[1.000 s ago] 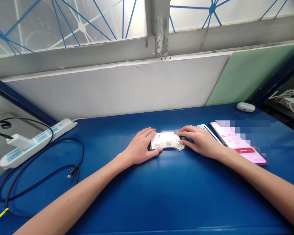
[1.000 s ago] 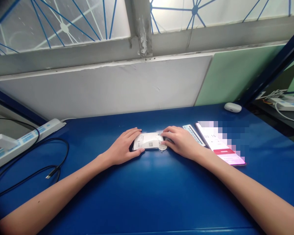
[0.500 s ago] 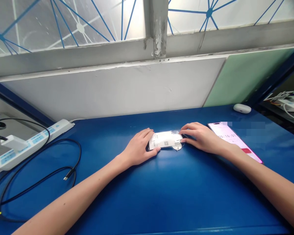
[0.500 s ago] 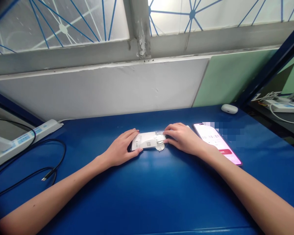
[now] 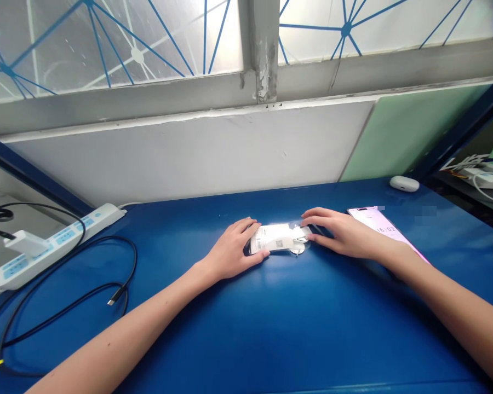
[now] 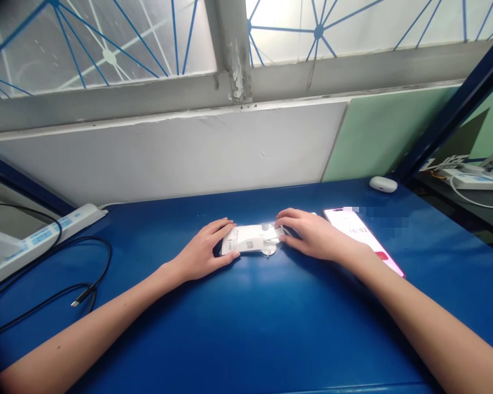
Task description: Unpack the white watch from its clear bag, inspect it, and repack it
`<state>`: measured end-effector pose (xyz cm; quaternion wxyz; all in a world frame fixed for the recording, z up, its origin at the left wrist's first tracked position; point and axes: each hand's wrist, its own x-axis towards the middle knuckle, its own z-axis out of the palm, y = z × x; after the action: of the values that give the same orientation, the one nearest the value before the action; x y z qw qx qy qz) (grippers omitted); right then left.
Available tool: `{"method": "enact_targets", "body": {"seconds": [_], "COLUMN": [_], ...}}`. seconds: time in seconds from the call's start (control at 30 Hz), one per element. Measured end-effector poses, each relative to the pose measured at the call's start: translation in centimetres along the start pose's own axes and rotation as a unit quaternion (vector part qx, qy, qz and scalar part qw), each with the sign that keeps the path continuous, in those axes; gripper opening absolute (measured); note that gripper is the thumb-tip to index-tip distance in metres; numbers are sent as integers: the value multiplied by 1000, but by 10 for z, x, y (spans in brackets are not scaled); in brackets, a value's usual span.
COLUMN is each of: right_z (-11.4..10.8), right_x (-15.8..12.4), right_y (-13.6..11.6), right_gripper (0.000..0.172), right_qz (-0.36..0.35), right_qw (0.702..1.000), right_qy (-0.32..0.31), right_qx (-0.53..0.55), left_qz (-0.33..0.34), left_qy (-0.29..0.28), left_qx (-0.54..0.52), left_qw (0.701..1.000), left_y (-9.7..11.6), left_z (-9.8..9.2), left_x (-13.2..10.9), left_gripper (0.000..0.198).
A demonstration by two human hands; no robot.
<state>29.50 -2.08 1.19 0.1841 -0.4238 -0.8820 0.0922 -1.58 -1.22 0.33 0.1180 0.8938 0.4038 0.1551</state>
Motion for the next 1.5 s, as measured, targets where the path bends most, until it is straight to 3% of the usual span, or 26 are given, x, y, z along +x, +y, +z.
{"method": "enact_targets", "body": {"seconds": [0.27,0.43,0.9,1.23,1.5], "right_z": [21,13,1,14,4], "right_x": [4,4,2,6,6], "right_y": [-11,-8,-4,-9,-4], "right_gripper": [35,26,25,31,33], "right_qz": [-18,-27,2,51,128], "right_qw": [999,999,999,993,968], "right_qy": [2,-18,-22,82,203], "right_qx": [33,27,-33,-63,-67], "left_qz": [-6,-8,-2,0,-1], "left_qy": [-17,-1,3,12,3], "left_qx": [8,13,12,6,14], "left_qw": [1000,1000,1000,1000,1000], "left_y": [0,0,-1,0,0], "left_z": [0,1,2,1,1], "left_x": [0,0,0,0,0], "left_gripper": [72,69,68,64,64]}}
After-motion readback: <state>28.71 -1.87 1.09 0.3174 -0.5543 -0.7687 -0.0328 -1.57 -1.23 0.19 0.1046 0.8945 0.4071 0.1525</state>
